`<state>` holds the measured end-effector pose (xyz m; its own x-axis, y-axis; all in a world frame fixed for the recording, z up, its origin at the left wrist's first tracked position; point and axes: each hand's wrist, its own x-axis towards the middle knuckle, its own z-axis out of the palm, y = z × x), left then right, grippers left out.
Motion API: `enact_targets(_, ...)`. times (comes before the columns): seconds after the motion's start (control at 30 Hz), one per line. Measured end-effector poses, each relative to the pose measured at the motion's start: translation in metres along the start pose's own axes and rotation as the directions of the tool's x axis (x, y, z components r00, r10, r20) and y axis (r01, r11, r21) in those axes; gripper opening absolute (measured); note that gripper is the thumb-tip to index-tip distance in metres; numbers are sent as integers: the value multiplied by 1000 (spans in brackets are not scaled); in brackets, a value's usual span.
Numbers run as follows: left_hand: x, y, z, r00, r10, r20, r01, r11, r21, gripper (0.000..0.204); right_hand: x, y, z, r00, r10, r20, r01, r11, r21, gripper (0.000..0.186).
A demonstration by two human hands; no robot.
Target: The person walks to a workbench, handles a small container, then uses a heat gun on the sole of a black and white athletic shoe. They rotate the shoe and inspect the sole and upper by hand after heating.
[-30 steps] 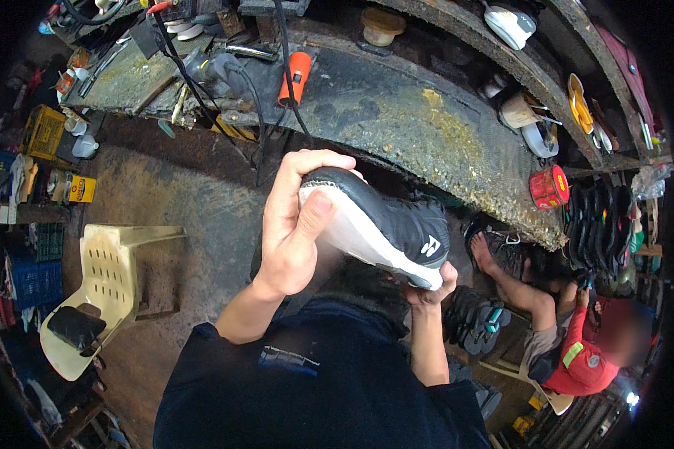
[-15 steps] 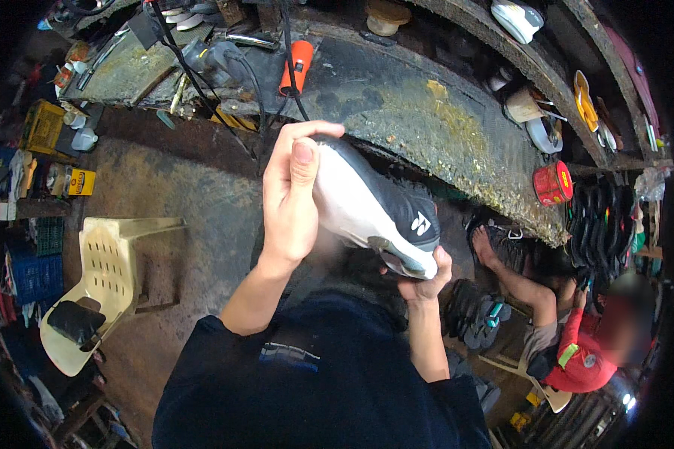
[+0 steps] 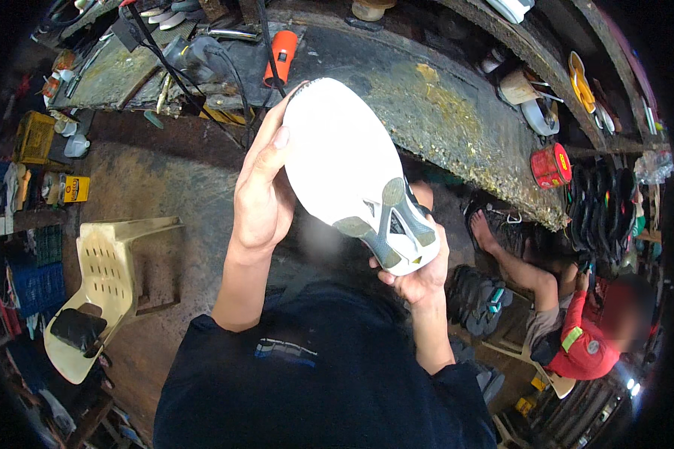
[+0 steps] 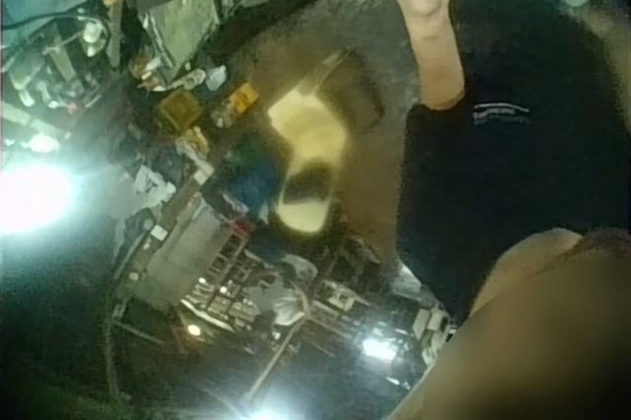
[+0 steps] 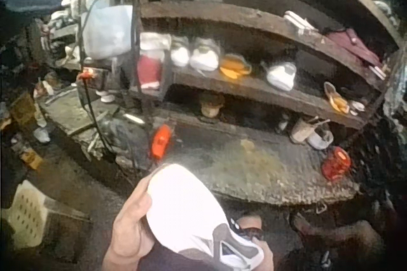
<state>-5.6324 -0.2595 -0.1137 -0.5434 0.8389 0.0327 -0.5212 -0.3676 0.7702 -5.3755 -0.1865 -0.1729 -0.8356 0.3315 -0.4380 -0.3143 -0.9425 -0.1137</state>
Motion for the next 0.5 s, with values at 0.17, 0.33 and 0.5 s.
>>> enact_targets(0.17, -5, -13, -6, 998, -61, 31, 58, 996, 74, 66, -1, 7, 17, 999, -33, -15, 34, 999, 40, 73)
enact_targets(0.33, -2, -29, -15, 993, -119, 7, 119, 993, -4, 69, -6, 12, 34, 999, -15, 29, 12, 996, 94, 79)
enact_targets(0.5, 6, -38, -16, 977, -159, -142, 166, 985, 45, 69, -10, 13, 40, 983, -23, 182, 27, 999, -17, 85)
